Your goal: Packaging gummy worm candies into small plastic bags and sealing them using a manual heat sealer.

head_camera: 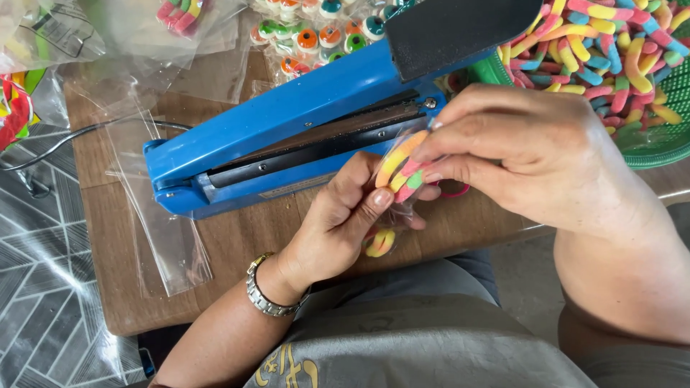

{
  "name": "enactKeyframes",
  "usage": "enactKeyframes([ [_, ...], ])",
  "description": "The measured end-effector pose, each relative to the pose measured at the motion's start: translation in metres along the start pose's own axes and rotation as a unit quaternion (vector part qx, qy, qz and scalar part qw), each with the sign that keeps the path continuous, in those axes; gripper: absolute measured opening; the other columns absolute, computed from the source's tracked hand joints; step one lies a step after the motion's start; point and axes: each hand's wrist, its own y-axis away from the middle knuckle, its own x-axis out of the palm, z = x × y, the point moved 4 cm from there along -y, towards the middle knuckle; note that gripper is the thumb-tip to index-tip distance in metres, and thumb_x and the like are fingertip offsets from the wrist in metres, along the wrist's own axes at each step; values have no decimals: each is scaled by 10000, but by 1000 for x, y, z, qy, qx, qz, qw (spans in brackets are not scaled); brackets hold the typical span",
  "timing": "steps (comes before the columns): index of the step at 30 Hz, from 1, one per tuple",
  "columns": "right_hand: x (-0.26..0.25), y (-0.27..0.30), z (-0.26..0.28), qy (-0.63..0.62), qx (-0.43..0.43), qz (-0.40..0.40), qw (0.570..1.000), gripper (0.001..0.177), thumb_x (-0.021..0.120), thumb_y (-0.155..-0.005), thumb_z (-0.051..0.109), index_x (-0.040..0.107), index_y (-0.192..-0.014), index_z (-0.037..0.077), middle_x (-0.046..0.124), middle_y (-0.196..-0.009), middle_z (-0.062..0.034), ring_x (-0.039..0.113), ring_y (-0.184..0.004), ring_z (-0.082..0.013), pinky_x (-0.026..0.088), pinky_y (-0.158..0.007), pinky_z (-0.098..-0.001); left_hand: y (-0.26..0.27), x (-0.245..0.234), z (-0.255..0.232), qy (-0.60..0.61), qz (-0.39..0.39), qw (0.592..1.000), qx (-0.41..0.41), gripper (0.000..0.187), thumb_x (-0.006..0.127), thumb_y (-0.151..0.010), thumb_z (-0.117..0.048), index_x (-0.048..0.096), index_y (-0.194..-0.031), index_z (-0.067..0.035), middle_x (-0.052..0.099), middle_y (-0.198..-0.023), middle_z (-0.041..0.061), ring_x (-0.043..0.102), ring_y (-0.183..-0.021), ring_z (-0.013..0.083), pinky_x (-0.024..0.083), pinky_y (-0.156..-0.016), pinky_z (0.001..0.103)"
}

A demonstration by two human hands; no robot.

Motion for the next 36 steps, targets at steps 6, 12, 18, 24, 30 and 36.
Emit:
enactKeyframes([
  [6, 4, -5, 1, -16, 81, 25, 996, 158, 834, -904, 81, 706, -986, 40, 726, -973, -55, 706, -832, -149, 553, -771, -263, 1, -1, 5, -66, -36, 997, 19, 279, 448, -1098, -264, 439, -1208, -8, 661, -1211, 214, 735, -1004, 290, 664, -886, 372],
  [12, 8, -1, -5, 104, 107, 30, 988, 219, 854, -922, 197, 733, -1085, 114, 689, -1097, -17, 654, -807, -185, 516, -719, -359, 1, -1, -3, -202, -74, 975, 50, 185, 463, -1092, -198, 463, -1191, -42, 621, -986, 100, 754, -809, 202, 641, -749, 283],
  [18, 4, -1, -3, 108, 56, 28, 992, 117, 855, -952, 217, 764, -959, 143, 621, -1007, -34, 608, -772, -189, 481, -687, -340, 0, -1, -4, -247, -79, 964, 61, 182, 464, -1090, -204, 460, -1178, -45, 652, -1045, 107, 767, -830, 201, 620, -732, 279],
  [24, -13, -12, 15, -14, 63, 40, 997, 98, 812, -909, 35, 737, -972, 26, 636, -962, -96, 638, -729, -142, 534, -693, -257, 0, -6, 11, -212, -47, 976, 15, 312, 662, -997, -53, 493, -1259, -53, 678, -1153, 87, 682, -1081, 160, 586, -914, 269],
  [30, -12, -10, 15, -21, 85, 52, 995, 89, 742, -916, -7, 659, -910, 25, 603, -921, -73, 553, -661, -137, 491, -625, -245, 2, -3, 6, -264, -30, 963, 52, 311, 639, -1020, -99, 523, -1300, -27, 702, -1122, 78, 739, -1014, 169, 612, -895, 278],
  [36, -9, -11, 19, 0, 82, 54, 995, 105, 736, -939, 18, 632, -945, 20, 602, -957, -82, 590, -702, -146, 509, -668, -262, 4, -3, 1, -327, -52, 941, 72, 312, 643, -1026, -224, 545, -1275, -64, 657, -918, 15, 642, -770, 123, 524, -708, 251],
])
